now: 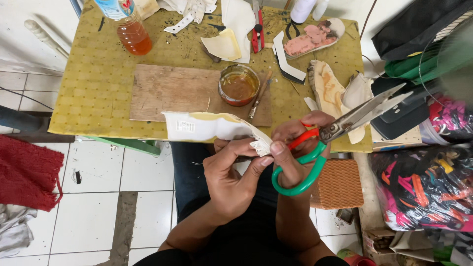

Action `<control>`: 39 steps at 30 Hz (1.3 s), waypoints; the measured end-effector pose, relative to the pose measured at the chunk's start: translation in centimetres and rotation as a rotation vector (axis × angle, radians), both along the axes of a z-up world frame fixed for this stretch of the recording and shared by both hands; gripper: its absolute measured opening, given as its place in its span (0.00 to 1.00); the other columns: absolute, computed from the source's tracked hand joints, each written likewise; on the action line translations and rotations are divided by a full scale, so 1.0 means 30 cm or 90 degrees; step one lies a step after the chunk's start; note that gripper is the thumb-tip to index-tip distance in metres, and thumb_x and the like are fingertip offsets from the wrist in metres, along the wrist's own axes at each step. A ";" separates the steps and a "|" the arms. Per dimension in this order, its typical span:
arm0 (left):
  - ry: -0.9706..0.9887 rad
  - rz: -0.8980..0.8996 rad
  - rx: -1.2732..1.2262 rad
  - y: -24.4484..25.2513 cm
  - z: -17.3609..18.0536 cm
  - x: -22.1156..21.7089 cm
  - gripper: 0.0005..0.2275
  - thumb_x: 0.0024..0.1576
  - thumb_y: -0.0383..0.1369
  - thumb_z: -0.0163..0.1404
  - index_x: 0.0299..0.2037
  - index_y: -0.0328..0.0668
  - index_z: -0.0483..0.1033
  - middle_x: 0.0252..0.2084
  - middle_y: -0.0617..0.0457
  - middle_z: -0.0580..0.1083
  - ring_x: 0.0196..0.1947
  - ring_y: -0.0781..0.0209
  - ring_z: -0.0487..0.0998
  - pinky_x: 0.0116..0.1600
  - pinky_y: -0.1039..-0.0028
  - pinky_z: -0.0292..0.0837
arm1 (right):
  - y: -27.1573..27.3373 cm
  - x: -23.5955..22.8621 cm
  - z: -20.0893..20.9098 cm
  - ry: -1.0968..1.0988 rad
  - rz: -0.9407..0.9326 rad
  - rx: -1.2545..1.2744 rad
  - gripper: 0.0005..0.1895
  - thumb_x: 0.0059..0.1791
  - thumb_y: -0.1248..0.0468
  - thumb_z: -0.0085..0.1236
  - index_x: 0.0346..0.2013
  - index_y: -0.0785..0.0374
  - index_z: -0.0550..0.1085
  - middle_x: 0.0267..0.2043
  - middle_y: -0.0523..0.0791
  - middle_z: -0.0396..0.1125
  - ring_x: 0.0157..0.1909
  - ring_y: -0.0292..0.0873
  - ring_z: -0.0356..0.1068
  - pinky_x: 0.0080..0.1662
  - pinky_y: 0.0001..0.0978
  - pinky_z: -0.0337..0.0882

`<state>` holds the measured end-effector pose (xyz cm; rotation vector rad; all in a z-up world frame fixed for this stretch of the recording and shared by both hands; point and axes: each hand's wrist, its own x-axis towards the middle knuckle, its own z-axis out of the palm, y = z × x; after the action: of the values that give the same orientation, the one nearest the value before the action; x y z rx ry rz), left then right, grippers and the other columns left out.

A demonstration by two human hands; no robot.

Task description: The person trims the edges of a white fabric piece using green-handled scissors, then folds and presses the edges by hand. The work occurs at a cluttered table with other fabric scraps and tools nearby.

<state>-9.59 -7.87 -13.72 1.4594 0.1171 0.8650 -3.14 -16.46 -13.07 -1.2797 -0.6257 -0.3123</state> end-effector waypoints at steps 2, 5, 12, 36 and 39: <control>0.013 -0.039 0.050 0.010 0.007 0.001 0.07 0.50 0.27 0.59 0.36 0.36 0.77 0.35 0.51 0.78 0.37 0.62 0.78 0.46 0.77 0.71 | 0.012 -0.002 0.020 0.040 -0.021 -0.014 0.24 0.44 0.64 0.58 0.46 0.57 0.53 0.24 0.45 0.57 0.24 0.37 0.56 0.32 0.23 0.56; 0.025 -0.068 0.064 0.001 -0.020 0.009 0.07 0.50 0.29 0.60 0.36 0.41 0.77 0.31 0.58 0.77 0.32 0.67 0.72 0.43 0.80 0.66 | 0.007 0.002 0.048 0.135 -0.021 -0.052 0.23 0.43 0.63 0.59 0.44 0.55 0.56 0.25 0.41 0.57 0.24 0.31 0.54 0.28 0.19 0.57; -0.070 -0.090 -0.177 0.050 -0.061 0.071 0.05 0.52 0.20 0.56 0.33 0.30 0.72 0.25 0.46 0.78 0.27 0.73 0.70 0.34 0.77 0.73 | 0.004 0.074 -0.032 0.192 0.134 0.011 0.29 0.49 0.43 0.51 0.54 0.54 0.52 0.30 0.48 0.64 0.24 0.30 0.61 0.21 0.13 0.57; 0.010 -0.156 -0.284 -0.035 -0.130 0.109 0.09 0.51 0.19 0.56 0.38 0.32 0.68 0.35 0.43 0.76 0.36 0.62 0.79 0.42 0.75 0.79 | -0.001 0.113 -0.061 0.209 0.102 0.054 0.25 0.42 0.62 0.64 0.46 0.59 0.59 0.29 0.47 0.62 0.31 0.40 0.66 0.38 0.27 0.68; 0.052 -0.202 -0.249 -0.058 -0.156 0.107 0.08 0.52 0.20 0.54 0.36 0.34 0.68 0.34 0.45 0.75 0.36 0.65 0.77 0.39 0.78 0.76 | 0.000 0.101 -0.037 0.199 0.045 0.023 0.24 0.42 0.67 0.59 0.45 0.54 0.55 0.24 0.40 0.51 0.26 0.33 0.50 0.33 0.20 0.53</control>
<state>-6.37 -9.61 -18.39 1.1069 0.1049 0.4898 -0.11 -16.46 -14.19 -1.2360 -0.3951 -0.0612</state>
